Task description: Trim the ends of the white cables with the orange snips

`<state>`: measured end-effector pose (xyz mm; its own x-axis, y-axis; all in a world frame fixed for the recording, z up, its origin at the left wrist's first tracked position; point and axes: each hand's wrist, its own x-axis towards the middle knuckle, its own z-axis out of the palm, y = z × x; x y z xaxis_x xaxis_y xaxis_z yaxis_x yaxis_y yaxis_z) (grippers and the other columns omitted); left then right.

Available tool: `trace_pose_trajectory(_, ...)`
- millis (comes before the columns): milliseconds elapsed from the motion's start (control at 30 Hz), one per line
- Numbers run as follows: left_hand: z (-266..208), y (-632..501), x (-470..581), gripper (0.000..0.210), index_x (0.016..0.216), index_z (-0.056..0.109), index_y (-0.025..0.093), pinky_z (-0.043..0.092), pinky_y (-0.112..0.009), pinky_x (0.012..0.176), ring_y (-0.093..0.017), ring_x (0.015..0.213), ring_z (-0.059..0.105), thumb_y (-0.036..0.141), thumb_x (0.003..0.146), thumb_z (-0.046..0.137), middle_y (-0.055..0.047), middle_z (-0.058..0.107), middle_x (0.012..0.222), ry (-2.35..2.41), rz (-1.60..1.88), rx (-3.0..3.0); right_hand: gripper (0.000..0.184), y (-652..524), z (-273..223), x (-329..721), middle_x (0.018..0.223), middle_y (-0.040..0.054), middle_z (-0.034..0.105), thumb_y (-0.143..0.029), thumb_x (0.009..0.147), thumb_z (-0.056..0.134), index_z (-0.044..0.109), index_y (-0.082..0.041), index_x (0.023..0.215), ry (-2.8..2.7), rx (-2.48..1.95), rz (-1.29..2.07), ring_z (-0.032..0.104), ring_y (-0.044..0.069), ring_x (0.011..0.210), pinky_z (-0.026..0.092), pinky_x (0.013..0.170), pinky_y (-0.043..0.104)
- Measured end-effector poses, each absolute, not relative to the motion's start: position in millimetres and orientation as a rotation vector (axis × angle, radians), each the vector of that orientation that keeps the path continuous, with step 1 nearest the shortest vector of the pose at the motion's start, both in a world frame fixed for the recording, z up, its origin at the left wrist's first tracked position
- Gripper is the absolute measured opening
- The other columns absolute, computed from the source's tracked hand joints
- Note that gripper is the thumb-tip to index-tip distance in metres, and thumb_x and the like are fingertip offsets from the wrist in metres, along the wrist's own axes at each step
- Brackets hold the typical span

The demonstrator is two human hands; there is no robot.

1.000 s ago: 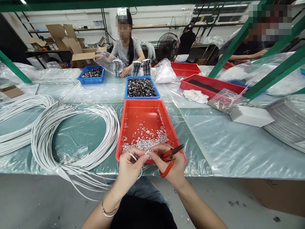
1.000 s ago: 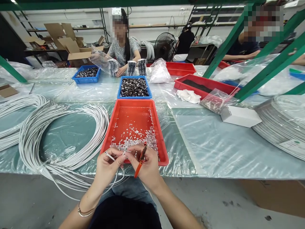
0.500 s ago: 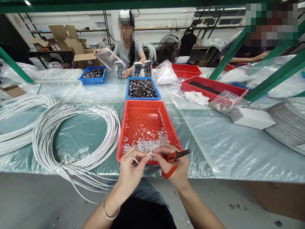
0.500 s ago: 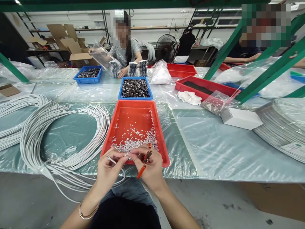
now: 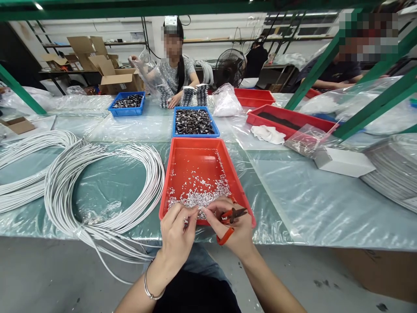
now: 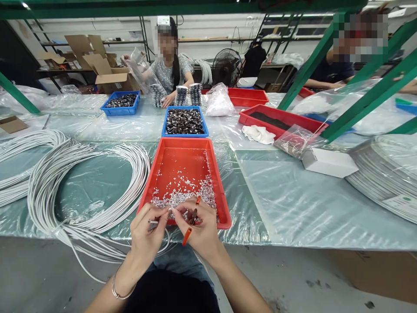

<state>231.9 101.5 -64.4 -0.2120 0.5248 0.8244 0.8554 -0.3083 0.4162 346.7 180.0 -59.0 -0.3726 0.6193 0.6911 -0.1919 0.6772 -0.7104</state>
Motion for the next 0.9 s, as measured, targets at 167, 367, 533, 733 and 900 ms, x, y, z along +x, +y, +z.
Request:
trace_pose_trajectory(167,-67.2,107.0,232.2,0.015,0.083,0.057,0.011,0.038,-0.022,0.058,-0.010,0.066,0.047,0.000,0.072,0.059,-0.003,0.051,0.070,-1.559,-1.364,-1.674,0.008,170.5,-57.3,344.1,0.063,-0.0004,0.051,-0.016,0.079,0.061,0.056,-0.014,0.075,-1.668,-0.334,1.178,0.045,0.008,0.053,0.036,0.047,0.018)
trace_pose_trajectory(367,-69.0,112.9,225.8,0.004,0.078,0.063,0.014,0.040,-0.020,0.060,-0.008,0.064,0.050,0.015,0.075,0.064,-0.002,0.056,0.071,-1.830,-1.863,-1.712,0.022,198.0,-59.6,352.9,0.063,0.0030,0.053,-0.032,0.081,0.057,0.059,-0.010,0.077,-1.757,-0.640,1.123,0.046,0.010,0.053,0.036,0.049,0.019)
trace_pose_trajectory(533,-67.3,110.8,225.1,0.025,0.082,0.062,0.008,0.041,-0.019,0.055,-0.009,0.058,0.052,0.032,0.077,0.060,-0.007,0.062,0.070,-2.256,-2.328,-1.645,0.024,235.2,-67.4,358.7,0.062,0.0036,0.053,-0.033,0.077,0.054,0.060,-0.011,0.068,-2.073,-0.846,0.844,0.047,0.014,0.056,0.030,0.052,0.023)
trace_pose_trajectory(733,-61.8,107.1,225.4,0.030,0.083,0.057,0.006,0.036,-0.015,0.049,-0.005,0.051,0.045,0.036,0.079,0.058,-0.006,0.057,0.066,-2.232,-2.588,-1.806,0.039,218.8,-55.9,350.9,0.054,0.0022,0.048,-0.043,0.081,0.052,0.060,-0.007,0.095,-2.046,-0.529,1.358,0.045,0.012,0.049,0.036,0.048,0.021)
trace_pose_trajectory(900,-63.6,107.0,225.1,0.037,0.082,0.055,0.006,0.033,-0.017,0.044,-0.004,0.044,0.038,0.042,0.080,0.056,-0.004,0.053,0.062,-2.258,-2.657,-1.893,0.020,202.8,-47.3,345.1,0.056,0.0014,0.047,-0.026,0.071,0.067,0.062,-0.009,0.079,-1.835,-0.339,1.625,0.041,0.008,0.050,0.033,0.047,0.016)
